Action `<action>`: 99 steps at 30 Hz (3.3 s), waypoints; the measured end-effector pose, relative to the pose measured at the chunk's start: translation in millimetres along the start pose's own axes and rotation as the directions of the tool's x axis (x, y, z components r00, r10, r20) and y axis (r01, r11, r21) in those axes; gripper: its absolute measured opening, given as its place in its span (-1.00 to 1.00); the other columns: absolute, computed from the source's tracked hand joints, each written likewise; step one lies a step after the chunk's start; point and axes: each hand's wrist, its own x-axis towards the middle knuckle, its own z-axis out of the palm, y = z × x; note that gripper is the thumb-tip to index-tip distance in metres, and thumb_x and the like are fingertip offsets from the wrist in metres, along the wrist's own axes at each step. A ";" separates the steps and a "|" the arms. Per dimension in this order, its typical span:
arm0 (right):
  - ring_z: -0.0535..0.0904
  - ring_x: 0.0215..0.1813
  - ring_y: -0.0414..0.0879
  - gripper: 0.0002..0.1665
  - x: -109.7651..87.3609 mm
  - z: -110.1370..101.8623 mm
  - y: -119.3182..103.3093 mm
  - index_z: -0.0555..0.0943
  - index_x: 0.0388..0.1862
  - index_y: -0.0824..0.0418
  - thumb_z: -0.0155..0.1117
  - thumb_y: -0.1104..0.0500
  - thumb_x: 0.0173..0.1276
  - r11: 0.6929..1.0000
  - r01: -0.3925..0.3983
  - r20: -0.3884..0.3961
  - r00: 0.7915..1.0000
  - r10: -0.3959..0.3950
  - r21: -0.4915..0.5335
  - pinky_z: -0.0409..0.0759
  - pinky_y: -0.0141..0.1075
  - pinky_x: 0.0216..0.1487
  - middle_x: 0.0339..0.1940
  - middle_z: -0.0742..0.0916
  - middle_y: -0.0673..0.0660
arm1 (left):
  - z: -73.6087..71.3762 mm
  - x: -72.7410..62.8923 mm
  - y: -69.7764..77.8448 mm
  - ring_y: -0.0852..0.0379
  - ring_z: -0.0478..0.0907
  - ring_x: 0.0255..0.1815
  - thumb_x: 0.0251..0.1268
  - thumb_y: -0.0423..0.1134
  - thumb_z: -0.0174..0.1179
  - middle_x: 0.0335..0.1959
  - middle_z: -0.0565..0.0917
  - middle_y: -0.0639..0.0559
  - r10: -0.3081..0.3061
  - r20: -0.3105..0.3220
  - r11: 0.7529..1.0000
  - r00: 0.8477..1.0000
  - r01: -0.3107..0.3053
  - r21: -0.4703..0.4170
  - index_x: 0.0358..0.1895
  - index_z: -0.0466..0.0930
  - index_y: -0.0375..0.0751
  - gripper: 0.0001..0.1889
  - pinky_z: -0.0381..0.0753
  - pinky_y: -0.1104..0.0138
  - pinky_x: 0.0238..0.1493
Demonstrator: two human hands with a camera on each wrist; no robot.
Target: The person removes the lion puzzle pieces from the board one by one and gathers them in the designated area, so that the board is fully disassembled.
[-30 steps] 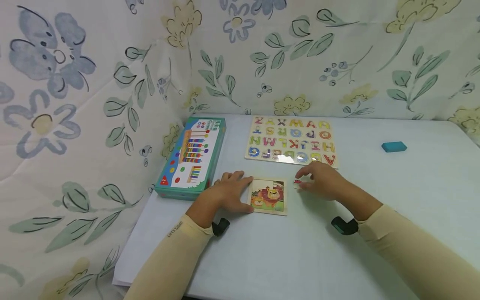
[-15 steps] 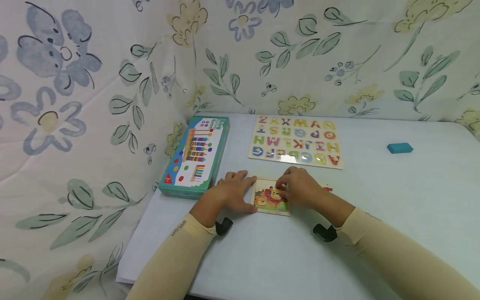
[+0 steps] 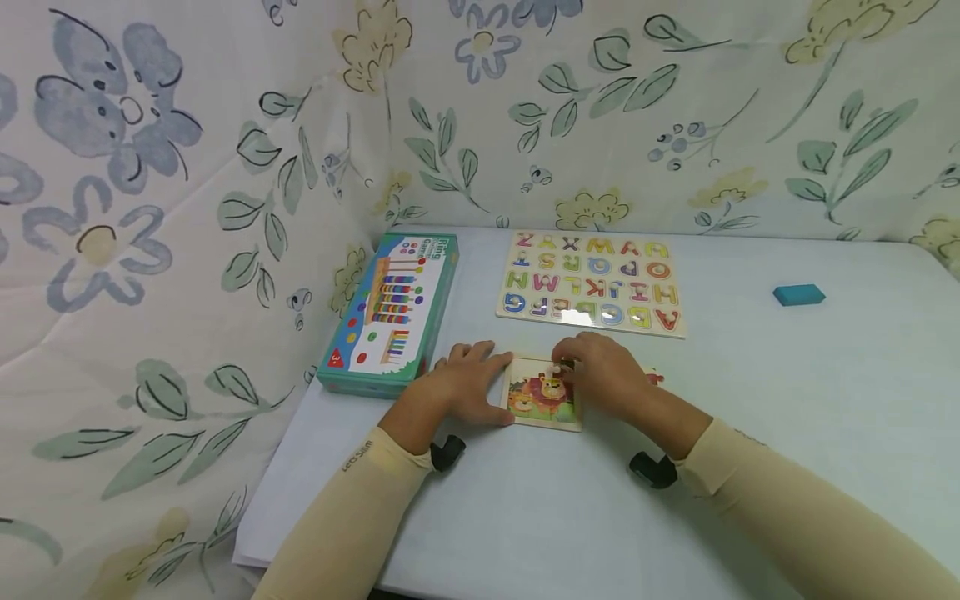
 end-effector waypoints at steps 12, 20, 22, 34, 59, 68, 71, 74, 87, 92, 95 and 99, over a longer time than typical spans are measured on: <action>0.68 -0.20 -0.05 -0.85 -21.4 -51.1 47.0 0.74 -0.09 0.15 0.42 0.26 0.37 0.981 -0.108 0.027 0.994 0.105 0.159 0.66 -0.27 -0.27 -0.20 0.77 0.08 | -1.2 0.0 -1.1 -0.21 -0.04 0.64 0.21 0.29 0.35 0.69 -0.01 -0.02 0.008 0.003 1.000 1.000 -0.008 -0.011 0.66 0.05 0.20 0.00 0.12 -0.19 0.55; 0.64 -0.12 0.03 -0.82 -48.1 -74.5 91.2 0.73 -0.07 0.18 0.43 0.24 0.36 0.977 -0.188 0.061 0.981 0.183 0.104 0.63 -0.25 -0.22 -0.17 0.76 0.12 | -2.7 -1.5 -0.6 -0.25 -0.05 0.64 0.20 0.29 0.36 0.69 -0.01 -0.06 0.013 0.007 1.000 1.000 -0.013 -0.019 0.66 0.04 0.19 0.01 0.09 -0.23 0.55; 0.63 -0.11 0.02 -0.81 -53.4 -77.4 100.4 0.74 -0.07 0.19 0.43 0.25 0.35 0.974 -0.201 0.090 0.977 0.192 0.105 0.63 -0.24 -0.21 -0.17 0.75 0.12 | -2.0 -1.4 -0.6 -0.25 -0.05 0.64 0.20 0.29 0.36 0.69 -0.01 -0.05 0.014 0.004 1.000 1.000 -0.014 -0.018 0.66 0.04 0.19 0.01 0.09 -0.23 0.55; 0.51 -0.14 0.02 -0.86 -61.2 -66.3 132.9 0.76 -0.11 0.19 0.37 0.29 0.39 0.967 -0.246 0.148 0.961 0.233 0.072 0.55 -0.25 -0.20 -0.24 0.71 0.09 | -0.5 -1.9 -0.4 -0.24 -0.04 0.64 0.21 0.28 0.36 0.69 -0.01 -0.05 0.010 0.004 1.000 1.000 -0.010 -0.024 0.66 0.04 0.17 0.02 0.11 -0.22 0.54; 0.55 0.05 0.10 -0.57 -4.6 -16.0 6.9 0.69 0.15 0.11 0.44 0.01 0.36 0.997 0.003 0.166 0.986 0.010 -0.078 0.61 0.01 0.08 0.08 0.64 0.22 | -0.4 0.8 0.2 -0.19 -0.03 0.64 0.18 0.29 0.38 0.69 0.00 0.00 0.000 -0.003 0.999 1.000 0.000 -0.037 0.65 0.07 0.24 0.00 0.10 -0.20 0.56; 0.51 0.01 0.04 -0.61 15.4 11.7 -42.0 0.70 0.11 0.09 0.44 0.00 0.36 0.996 0.062 0.228 0.972 -0.048 -0.058 0.56 -0.11 0.01 0.09 0.62 0.15 | 1.3 1.3 2.3 -0.21 0.00 0.62 0.19 0.30 0.35 0.68 0.03 -0.01 0.012 0.001 1.000 1.000 -0.012 0.000 0.65 0.09 0.22 -0.02 0.16 -0.22 0.53; 0.49 -0.03 0.01 -0.66 17.7 15.4 -46.0 0.70 0.06 0.12 0.46 0.05 0.34 0.998 0.055 0.243 0.969 -0.043 -0.043 0.56 -0.16 -0.01 0.07 0.62 0.15 | 2.4 2.2 2.4 -0.22 0.00 0.63 0.18 0.30 0.36 0.68 0.04 -0.01 0.009 -0.004 1.000 1.000 -0.009 0.005 0.64 0.10 0.23 -0.02 0.16 -0.23 0.53; 0.50 -0.04 -0.01 -0.63 18.6 17.7 -48.7 0.68 0.08 0.15 0.47 0.08 0.34 0.999 0.036 0.249 0.968 -0.028 -0.027 0.59 -0.16 0.04 0.10 0.61 0.16 | 2.0 2.0 2.1 -0.22 0.00 0.63 0.18 0.31 0.36 0.68 0.03 0.00 0.000 -0.007 1.000 1.000 0.000 0.006 0.64 0.10 0.24 -0.01 0.15 -0.23 0.53; 0.54 -0.18 -0.10 -0.80 15.6 14.5 -46.1 0.62 -0.12 0.08 0.43 0.27 0.35 0.986 0.015 0.139 0.990 -0.039 0.169 0.60 -0.23 -0.07 -0.26 0.67 -0.03 | -1.3 -1.4 4.2 -0.21 -0.03 0.64 0.19 0.30 0.36 0.69 0.00 0.01 -0.023 0.005 1.000 1.000 0.023 0.006 0.64 0.07 0.30 -0.02 0.12 -0.23 0.54; 0.59 -0.21 -0.14 -0.81 10.5 -1.7 -39.8 0.65 -0.09 0.09 0.42 0.26 0.36 0.971 0.040 0.113 0.991 -0.068 0.234 0.63 -0.26 -0.10 -0.31 0.71 -0.07 | -1.2 0.0 3.4 -0.21 -0.02 0.64 0.19 0.32 0.35 0.69 0.00 0.00 -0.020 0.011 1.000 1.000 0.020 0.011 0.65 0.08 0.23 -0.01 0.13 -0.23 0.53; 0.60 -0.20 -0.14 -0.81 5.5 -14.0 -31.9 0.68 -0.06 0.11 0.43 0.24 0.36 0.975 0.053 0.088 0.993 -0.073 0.217 0.64 -0.25 -0.11 -0.30 0.72 -0.07 | -1.0 -0.1 2.7 -0.21 -0.02 0.63 0.19 0.32 0.35 0.69 0.00 -0.01 -0.019 0.009 1.000 1.000 0.019 0.009 0.65 0.06 0.21 0.00 0.13 -0.22 0.53; 0.58 -0.22 -0.12 -0.84 -5.9 -29.1 -14.0 0.72 -0.10 0.10 0.44 0.23 0.36 0.986 0.030 0.076 0.996 -0.043 0.163 0.61 -0.24 -0.16 -0.31 0.72 -0.06 | -1.2 -0.9 2.9 -0.21 -0.02 0.63 0.19 0.31 0.35 0.69 0.00 -0.02 -0.012 0.004 1.000 1.000 0.012 0.001 0.66 0.05 0.21 0.01 0.13 -0.22 0.54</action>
